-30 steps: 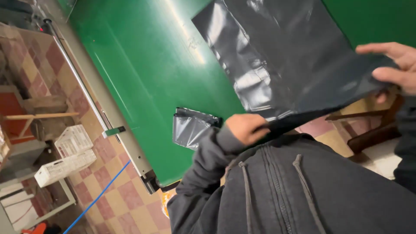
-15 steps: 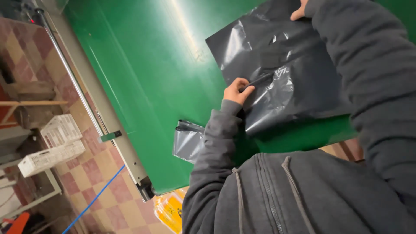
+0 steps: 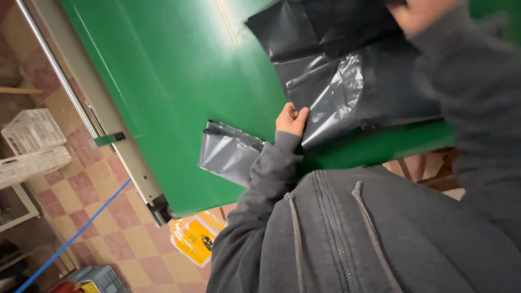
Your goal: Folding black plastic garbage bags and inserting them into yellow printed packaging sleeves at a workstation.
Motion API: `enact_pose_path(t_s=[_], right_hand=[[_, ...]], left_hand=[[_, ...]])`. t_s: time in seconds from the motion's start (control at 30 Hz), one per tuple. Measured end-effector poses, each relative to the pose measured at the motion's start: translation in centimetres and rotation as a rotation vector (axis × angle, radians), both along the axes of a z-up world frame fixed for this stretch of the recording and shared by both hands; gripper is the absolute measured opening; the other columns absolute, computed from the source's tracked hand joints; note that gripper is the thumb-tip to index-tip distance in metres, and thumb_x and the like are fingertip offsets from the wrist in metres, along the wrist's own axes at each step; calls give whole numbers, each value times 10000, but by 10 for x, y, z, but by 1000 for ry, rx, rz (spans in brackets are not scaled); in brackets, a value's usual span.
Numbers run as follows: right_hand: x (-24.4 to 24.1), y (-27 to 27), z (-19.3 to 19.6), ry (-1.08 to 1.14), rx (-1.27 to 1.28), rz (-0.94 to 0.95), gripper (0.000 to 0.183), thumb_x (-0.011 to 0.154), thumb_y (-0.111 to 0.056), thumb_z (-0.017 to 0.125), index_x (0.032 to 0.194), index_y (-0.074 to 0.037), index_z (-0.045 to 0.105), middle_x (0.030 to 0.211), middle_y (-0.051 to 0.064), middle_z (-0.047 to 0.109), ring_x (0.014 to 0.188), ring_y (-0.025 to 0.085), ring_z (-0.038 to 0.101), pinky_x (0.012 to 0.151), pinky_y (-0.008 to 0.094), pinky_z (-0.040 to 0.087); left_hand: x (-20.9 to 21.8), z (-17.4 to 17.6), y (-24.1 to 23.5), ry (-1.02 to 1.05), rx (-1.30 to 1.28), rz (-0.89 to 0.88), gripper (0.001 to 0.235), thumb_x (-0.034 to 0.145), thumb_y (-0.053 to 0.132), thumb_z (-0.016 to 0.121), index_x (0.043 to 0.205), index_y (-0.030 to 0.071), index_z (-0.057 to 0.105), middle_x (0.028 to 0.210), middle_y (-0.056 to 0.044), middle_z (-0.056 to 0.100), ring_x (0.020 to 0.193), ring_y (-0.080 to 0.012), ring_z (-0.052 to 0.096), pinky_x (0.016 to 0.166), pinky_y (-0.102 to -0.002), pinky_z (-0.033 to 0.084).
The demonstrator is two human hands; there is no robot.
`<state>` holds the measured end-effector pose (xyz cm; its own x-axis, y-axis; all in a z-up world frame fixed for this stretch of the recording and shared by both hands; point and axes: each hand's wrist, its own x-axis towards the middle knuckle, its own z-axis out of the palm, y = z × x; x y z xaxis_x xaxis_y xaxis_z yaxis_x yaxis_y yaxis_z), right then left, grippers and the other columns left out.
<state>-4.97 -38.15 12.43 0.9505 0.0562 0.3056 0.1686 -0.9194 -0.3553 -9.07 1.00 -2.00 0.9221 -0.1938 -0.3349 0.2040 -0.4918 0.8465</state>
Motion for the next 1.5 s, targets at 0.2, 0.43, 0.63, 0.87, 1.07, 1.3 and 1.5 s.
enact_pose_path(t_s=[0.2, 0.43, 0.63, 0.87, 1.07, 1.3, 1.5], right_hand=[[-143, 17, 3, -237, -153, -33, 293, 840, -103, 765, 1115, -183, 828, 1186, 41, 679, 1208, 291, 602, 1045, 454, 397], [-197, 23, -61, -190, -193, -126, 377, 810, -84, 713, 1136, -233, 828, 1203, 8, 659, 1199, 261, 588, 1026, 428, 421], [-196, 24, -61, -243, -267, -93, 251, 835, -88, 710, 1071, -153, 767, 1229, 53, 664, 1211, 283, 599, 1061, 451, 450], [-184, 22, -31, -173, -346, 13, 308, 660, -287, 769, 883, -90, 687, 1164, 86, 677, 1201, 321, 619, 1082, 508, 463], [-139, 88, 28, -89, 52, 147, 622, 694, -563, 792, 1017, -43, 680, 1263, 192, 635, 1298, 414, 541, 1107, 564, 402], [-73, 122, -69, 180, -66, -80, 859, 840, -493, 707, 1463, 69, 521, 1550, 262, 464, 1495, 418, 336, 1199, 543, 266], [-126, 69, -42, 208, -299, -178, 923, 893, -559, 681, 1565, 34, 459, 1650, 222, 396, 1561, 406, 273, 1243, 581, 209]], left_hand=[[29, -42, 5, 6, -18, 8, 304, 954, 232, 758, 1054, -35, 651, 863, -46, 652, 784, -119, 572, 702, -312, 504], [37, -55, 6, 0, -324, 63, 241, 885, 30, 692, 1123, 6, 664, 983, -60, 755, 869, -117, 682, 788, -308, 569], [40, 35, 13, -198, -115, 58, 240, 996, 139, 649, 1180, -15, 636, 1050, -125, 731, 946, -224, 686, 859, -353, 561], [-6, 150, -124, -829, 582, -396, 722, 857, 484, 691, 1429, 76, 524, 1550, -153, 463, 1500, -405, 350, 1130, -666, 345], [-20, 103, -142, -625, 636, -600, 903, 829, 589, 636, 1543, 97, 383, 1662, -145, 258, 1566, -409, 110, 1162, -778, 141], [-25, 70, -116, -884, 773, -428, 862, 908, 606, 602, 1632, 211, 347, 1741, -28, 199, 1654, -269, 66, 1241, -742, 121], [-48, 127, -19, -615, 410, -634, 1093, 728, 675, 641, 1510, -3, 293, 1627, -179, 190, 1522, -383, 22, 1096, -782, 107]])
